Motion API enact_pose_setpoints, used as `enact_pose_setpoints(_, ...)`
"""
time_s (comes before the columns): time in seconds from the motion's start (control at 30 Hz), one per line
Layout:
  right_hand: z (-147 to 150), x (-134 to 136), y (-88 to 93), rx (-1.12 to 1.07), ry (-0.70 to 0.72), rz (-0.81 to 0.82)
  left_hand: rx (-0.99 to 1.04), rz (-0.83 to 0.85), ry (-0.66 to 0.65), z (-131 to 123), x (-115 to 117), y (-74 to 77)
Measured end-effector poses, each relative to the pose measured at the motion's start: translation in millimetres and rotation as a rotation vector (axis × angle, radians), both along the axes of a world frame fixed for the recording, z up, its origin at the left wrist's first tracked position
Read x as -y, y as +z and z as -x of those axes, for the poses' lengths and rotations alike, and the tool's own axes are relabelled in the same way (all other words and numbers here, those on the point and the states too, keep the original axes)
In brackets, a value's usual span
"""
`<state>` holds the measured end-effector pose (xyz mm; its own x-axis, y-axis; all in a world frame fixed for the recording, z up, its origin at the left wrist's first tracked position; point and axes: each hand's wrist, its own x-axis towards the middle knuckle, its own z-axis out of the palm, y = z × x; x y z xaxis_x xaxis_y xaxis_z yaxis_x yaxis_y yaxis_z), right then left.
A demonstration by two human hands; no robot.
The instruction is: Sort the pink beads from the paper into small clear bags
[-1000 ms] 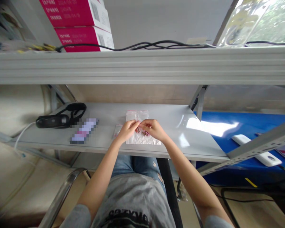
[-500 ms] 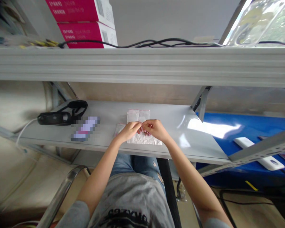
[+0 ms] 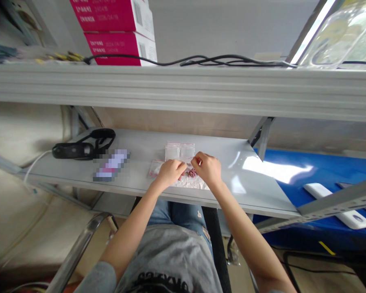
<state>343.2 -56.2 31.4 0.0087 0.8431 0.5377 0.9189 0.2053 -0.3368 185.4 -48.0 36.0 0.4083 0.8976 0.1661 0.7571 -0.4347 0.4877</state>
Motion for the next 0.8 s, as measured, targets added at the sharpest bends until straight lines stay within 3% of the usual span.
enact_pose_setpoints(0.13,-5,-1,0.6,-0.021,0.007,0.001,0.040,-0.006,0.038,0,-2,-4.6)
enact_pose_setpoints(0.33,0,-2,2.2,-0.012,0.331,-0.048,0.059,0.035,0.004,1,-9,-4.5)
enact_pose_setpoints(0.57,1,-2,9.0,-0.135,0.587,0.200,0.136,-0.038,-0.022,4,-8,-7.2)
enact_pose_setpoints(0.8,8,1,6.7,-0.386,0.539,0.210,0.652,-0.415,0.300,-12,-6,-35.7)
